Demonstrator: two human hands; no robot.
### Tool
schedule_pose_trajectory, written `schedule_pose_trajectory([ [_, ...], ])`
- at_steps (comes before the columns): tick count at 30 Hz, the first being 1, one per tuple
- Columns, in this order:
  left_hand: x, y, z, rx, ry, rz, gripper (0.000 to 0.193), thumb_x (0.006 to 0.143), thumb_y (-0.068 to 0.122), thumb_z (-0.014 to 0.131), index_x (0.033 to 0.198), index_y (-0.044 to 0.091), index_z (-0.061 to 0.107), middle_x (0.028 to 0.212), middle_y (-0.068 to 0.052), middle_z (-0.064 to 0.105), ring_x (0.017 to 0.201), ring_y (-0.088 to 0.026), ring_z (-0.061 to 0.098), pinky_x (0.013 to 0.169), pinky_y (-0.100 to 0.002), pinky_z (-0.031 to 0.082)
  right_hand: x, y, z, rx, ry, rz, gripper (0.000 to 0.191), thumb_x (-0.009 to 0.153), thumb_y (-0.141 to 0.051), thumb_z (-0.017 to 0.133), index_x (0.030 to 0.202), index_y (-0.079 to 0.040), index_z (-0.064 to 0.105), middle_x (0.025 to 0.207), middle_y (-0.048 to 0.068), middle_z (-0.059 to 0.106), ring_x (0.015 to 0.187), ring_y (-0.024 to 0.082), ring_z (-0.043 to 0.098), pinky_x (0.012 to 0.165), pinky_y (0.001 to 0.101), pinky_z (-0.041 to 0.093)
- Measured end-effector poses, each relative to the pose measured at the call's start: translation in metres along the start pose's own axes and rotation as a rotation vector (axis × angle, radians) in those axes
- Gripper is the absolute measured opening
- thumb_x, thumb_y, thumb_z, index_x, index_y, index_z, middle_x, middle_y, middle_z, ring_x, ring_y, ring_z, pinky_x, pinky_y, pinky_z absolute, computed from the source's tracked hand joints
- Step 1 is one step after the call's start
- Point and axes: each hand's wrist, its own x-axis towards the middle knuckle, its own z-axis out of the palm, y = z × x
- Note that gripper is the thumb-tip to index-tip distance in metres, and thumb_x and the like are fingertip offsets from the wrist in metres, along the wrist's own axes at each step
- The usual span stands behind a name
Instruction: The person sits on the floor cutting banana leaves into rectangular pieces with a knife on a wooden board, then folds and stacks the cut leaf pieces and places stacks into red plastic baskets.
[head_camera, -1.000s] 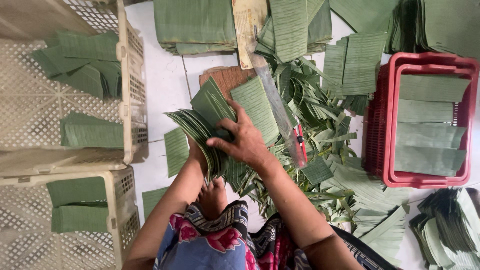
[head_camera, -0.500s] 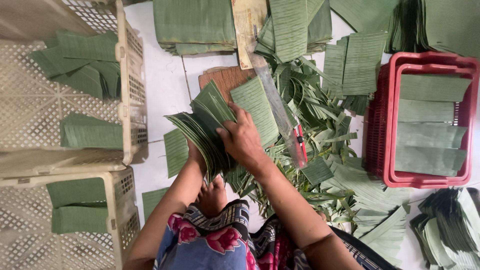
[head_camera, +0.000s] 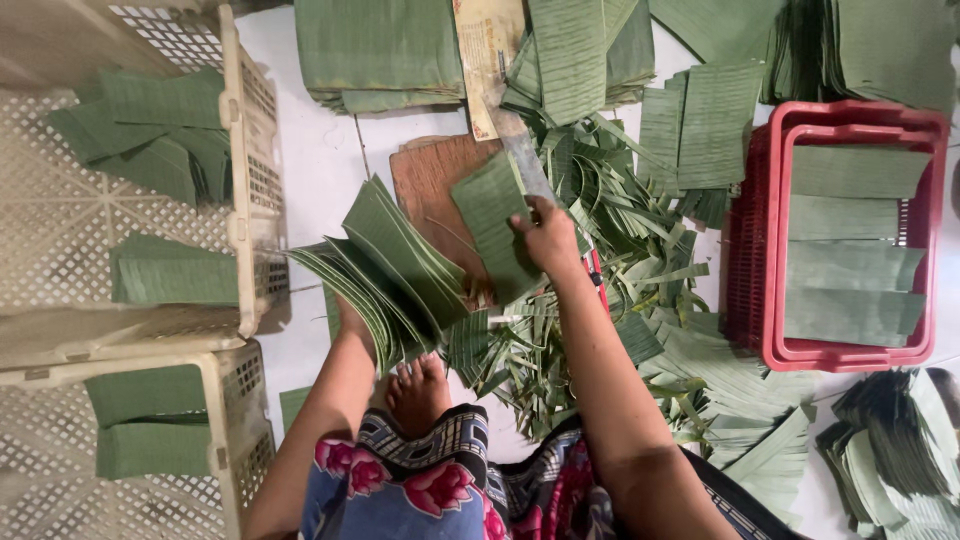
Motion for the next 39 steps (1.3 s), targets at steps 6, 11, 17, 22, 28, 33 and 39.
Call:
schedule_pose_trajectory([
  [6,0.003,-0.012,0.027,0.024,-0.033,-0.041,0.062,0.099,0.060,0.041,0.131,0.011,0.062,0.124,-0.012,0.068,0.109,-0.031,0.066,0.094,-0.045,0.055,-0.034,-0.034,-0.004,-0.153,0.372,-0.420,0.031,0.093,-0.018,0.074,0.122,-0.006,0.069,0.116,0.018,0.066,0.106,0.037,0.064,0.092,0.0448,0.052],
  [11,-0.002,-0.019,0.043,0.034,-0.040,-0.069,0.062,0.100,0.059,0.041,0.132,0.011,0.062,0.125,-0.012,0.068,0.110,-0.031,0.065,0.095,-0.045,0.055,-0.083,-0.102,-0.014,0.011,0.119,-0.561,0.021,0.097,-0.026,0.074,0.113,-0.014,0.070,0.118,0.009,0.070,0.113,0.027,0.066,0.100,0.0406,0.051],
  [17,0.000,-0.023,0.052,0.047,-0.053,-0.091,0.062,0.100,0.059,0.041,0.134,0.011,0.061,0.126,-0.012,0.067,0.111,-0.031,0.065,0.096,-0.045,0.054,-0.087,-0.123,0.004,-0.020,0.038,-0.408,0.067,0.090,-0.032,0.075,0.145,-0.009,0.044,0.140,0.031,0.055,0.128,0.044,0.056,0.103,0.0493,0.045],
  [22,0.000,-0.029,0.038,0.003,-0.061,-0.116,0.064,0.100,0.061,0.040,0.134,0.010,0.061,0.126,-0.013,0.067,0.112,-0.031,0.065,0.096,-0.045,0.054,-0.077,-0.107,0.010,-0.079,-0.182,-0.150,0.069,0.093,-0.027,0.069,0.155,-0.019,0.040,0.123,0.020,0.069,0.116,0.043,0.067,0.097,0.0486,0.054],
  [28,0.003,-0.033,0.026,-0.059,-0.091,-0.071,0.058,0.102,0.054,0.040,0.138,0.011,0.057,0.131,-0.012,0.064,0.117,-0.032,0.063,0.102,-0.047,0.054,-0.100,-0.136,0.001,-0.080,-0.159,-0.404,0.073,0.084,-0.040,0.081,0.144,-0.016,0.047,0.135,0.017,0.063,0.113,0.040,0.066,0.086,0.0470,0.056],
  [33,-0.001,-0.030,0.026,-0.064,-0.048,-0.130,0.057,0.100,0.055,0.038,0.135,0.016,0.057,0.127,-0.009,0.066,0.114,-0.030,0.064,0.094,-0.046,0.055,-0.096,-0.140,-0.002,-0.020,-0.226,-0.371,0.070,0.072,-0.043,0.083,0.128,-0.011,0.056,0.132,0.017,0.060,0.115,0.037,0.064,0.085,0.0453,0.056],
  [39,-0.004,-0.025,0.032,0.069,-0.082,-0.136,0.047,0.104,0.049,0.044,0.135,0.016,0.057,0.125,-0.008,0.065,0.107,-0.028,0.064,0.082,-0.044,0.056,-0.070,-0.086,0.015,0.045,-0.146,-0.403,0.025,0.097,-0.020,0.066,0.116,-0.005,0.066,0.136,0.018,0.062,0.124,0.039,0.062,0.104,0.0435,0.050],
])
